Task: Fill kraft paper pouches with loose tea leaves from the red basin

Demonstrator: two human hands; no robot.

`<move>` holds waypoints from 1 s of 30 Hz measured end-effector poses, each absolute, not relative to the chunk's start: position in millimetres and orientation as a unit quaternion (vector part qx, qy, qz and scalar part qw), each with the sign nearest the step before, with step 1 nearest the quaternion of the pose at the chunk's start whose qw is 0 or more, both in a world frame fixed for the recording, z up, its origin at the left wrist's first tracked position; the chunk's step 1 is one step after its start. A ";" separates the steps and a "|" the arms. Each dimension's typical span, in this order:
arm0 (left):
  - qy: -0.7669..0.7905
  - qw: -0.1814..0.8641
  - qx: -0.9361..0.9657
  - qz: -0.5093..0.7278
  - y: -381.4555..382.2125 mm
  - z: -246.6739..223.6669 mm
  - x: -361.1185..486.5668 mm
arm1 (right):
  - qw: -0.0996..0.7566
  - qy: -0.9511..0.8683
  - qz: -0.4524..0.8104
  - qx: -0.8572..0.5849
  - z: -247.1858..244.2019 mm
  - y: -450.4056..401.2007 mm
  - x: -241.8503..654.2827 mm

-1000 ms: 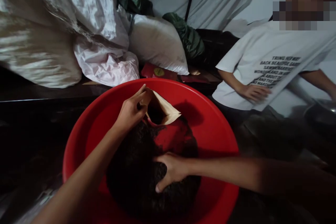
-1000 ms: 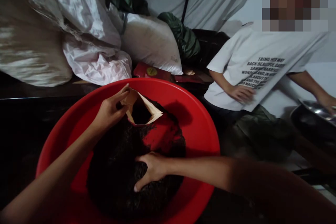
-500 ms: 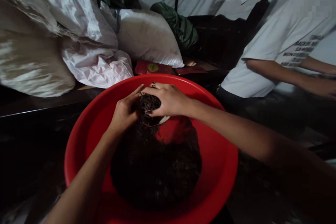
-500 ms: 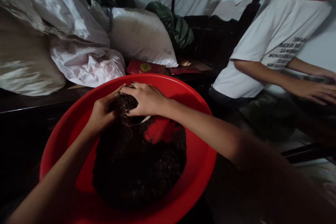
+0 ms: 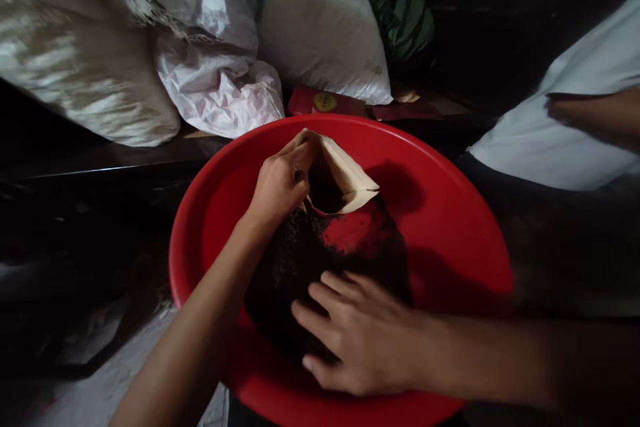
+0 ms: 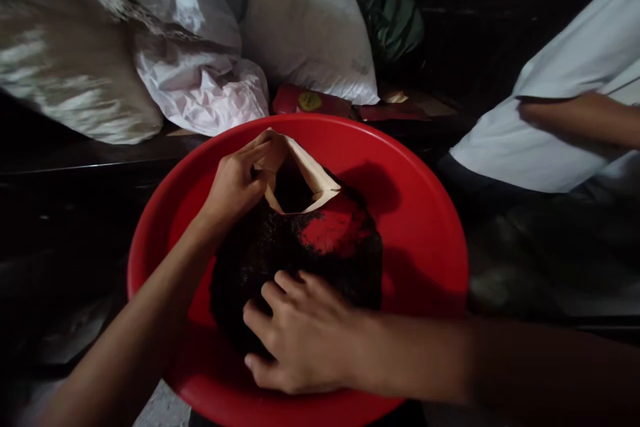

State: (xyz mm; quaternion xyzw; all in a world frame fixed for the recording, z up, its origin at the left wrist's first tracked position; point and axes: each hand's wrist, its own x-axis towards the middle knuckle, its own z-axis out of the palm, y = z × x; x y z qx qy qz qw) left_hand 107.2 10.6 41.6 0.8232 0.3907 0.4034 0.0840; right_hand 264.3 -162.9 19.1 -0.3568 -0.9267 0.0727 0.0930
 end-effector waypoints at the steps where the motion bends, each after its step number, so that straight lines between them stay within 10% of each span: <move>1: 0.390 0.081 0.825 0.400 10.3 41.2 107.8 | 0.063 -0.928 0.126 -0.345 5.3 -155.2 257.2; 12: 0.378 0.104 0.814 0.429 15.7 37.8 100.2 | 0.085 -0.858 0.333 -0.383 -108.3 -5.9 171.2; 30: 0.368 0.103 0.823 0.420 10.4 36.1 98.8 | 0.017 -0.868 0.363 -0.339 -31.6 -109.7 244.5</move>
